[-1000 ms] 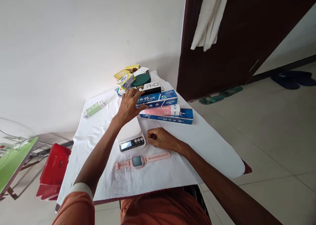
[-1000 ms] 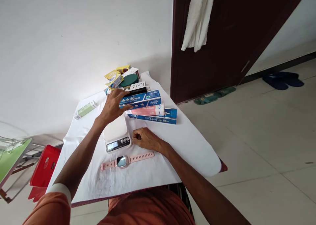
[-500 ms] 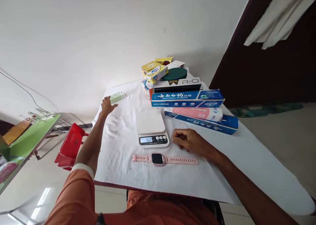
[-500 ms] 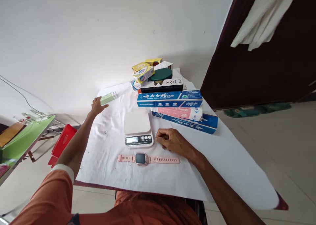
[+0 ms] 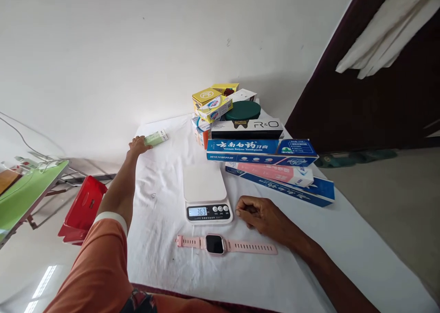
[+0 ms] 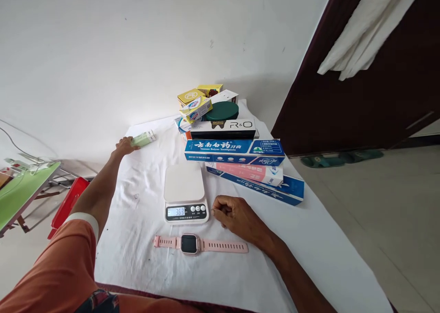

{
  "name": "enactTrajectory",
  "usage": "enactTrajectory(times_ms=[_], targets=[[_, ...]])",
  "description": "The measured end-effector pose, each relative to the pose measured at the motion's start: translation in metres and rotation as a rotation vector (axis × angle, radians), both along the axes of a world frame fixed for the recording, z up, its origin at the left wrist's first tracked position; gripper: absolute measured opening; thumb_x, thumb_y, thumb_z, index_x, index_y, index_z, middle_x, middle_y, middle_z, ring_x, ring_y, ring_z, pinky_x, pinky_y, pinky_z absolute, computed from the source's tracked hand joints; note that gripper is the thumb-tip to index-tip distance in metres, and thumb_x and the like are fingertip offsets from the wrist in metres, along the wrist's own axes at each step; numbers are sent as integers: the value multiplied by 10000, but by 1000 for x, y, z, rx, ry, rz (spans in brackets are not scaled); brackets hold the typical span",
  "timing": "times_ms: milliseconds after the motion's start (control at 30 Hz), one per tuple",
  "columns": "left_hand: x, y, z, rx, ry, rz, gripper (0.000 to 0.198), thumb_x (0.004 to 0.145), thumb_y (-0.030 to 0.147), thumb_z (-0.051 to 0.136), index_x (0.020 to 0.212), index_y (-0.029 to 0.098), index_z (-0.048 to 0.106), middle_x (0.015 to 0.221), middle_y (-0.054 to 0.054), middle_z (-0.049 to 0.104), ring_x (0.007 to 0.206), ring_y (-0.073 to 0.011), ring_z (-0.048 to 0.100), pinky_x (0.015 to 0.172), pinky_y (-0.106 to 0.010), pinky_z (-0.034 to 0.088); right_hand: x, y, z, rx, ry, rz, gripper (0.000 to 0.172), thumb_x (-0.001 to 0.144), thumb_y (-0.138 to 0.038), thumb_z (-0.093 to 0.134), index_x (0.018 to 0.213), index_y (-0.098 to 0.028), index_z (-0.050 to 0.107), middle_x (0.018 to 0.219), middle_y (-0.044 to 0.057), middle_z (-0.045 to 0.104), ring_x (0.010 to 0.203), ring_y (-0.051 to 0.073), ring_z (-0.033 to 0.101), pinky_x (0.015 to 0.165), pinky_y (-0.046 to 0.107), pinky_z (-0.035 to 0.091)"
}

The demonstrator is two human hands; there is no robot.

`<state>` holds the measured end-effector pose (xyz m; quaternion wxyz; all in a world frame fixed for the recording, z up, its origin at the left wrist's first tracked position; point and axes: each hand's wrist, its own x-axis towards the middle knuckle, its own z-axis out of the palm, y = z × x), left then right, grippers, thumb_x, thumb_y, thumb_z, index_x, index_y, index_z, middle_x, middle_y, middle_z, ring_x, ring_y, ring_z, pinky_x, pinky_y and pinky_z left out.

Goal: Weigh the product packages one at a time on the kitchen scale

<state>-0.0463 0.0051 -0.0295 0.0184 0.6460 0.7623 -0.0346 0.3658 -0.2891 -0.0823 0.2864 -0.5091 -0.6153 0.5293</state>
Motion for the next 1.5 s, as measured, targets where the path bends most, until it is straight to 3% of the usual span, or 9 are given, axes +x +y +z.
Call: enactTrajectory(times_ms=[200,400,567,700,900,1100,1267,1367,1500], targets=[[-4,-27,5,40,-88,-2,650,836,488,686,1383,191,499,1433,-176,548,1345,-331,531,1084,-440,437,1,1,-3,64,-12,16,226,867,-394,572,750,-201,584,731,9,615,630,145,549,584,277,443],[3,-106,21,169,-237,-224,592,815,495,694,1324,223,559,1290,-97,625,1175,-281,601,1006,-394,493,1,1,0,114,-38,20,227,858,-382,568,726,-199,600,692,1,584,630,144,514,576,276,384],[44,-175,45,157,-330,-521,589,779,496,765,1284,239,604,1181,-65,642,1045,-259,635,915,-385,525,0,-2,5,109,-30,14,236,838,-399,586,711,-200,600,604,-14,557,575,135,493,560,271,380],[87,-206,50,89,-332,-700,543,803,419,786,1289,252,606,1172,-66,640,989,-247,640,866,-393,528,0,-5,6,61,-21,21,241,829,-418,608,731,-198,599,579,-18,573,538,127,492,526,258,396],[126,-210,33,40,-236,-840,527,822,301,788,1306,244,590,1173,-81,631,1088,-289,636,985,-477,482,1,-7,7,70,15,30,224,836,-393,607,732,-197,578,596,-20,581,545,117,502,524,243,415],[133,-200,25,-24,-217,-844,549,823,270,791,1332,261,585,1201,-84,635,1152,-306,614,1008,-506,475,2,-4,6,95,9,34,198,831,-359,595,726,-192,581,595,-19,586,530,112,502,524,242,405],[123,-209,40,93,-357,-832,766,808,436,828,1475,290,482,1399,-113,565,1296,-318,562,1068,-508,485,2,-3,4,86,21,25,198,823,-363,611,721,-194,596,604,-18,595,543,117,517,532,243,413],[113,-221,56,297,-485,-794,705,861,521,762,1469,288,489,1391,-105,572,1270,-279,599,1048,-448,522,2,-3,4,96,28,23,216,818,-370,617,697,-194,588,615,-10,600,553,123,524,527,246,409],[103,-235,73,467,-495,-725,688,860,545,758,1449,288,512,1354,-91,594,1250,-269,612,1054,-447,521,2,-4,3,107,-4,30,221,826,-383,611,714,-193,591,586,-15,588,533,121,509,522,249,403]])
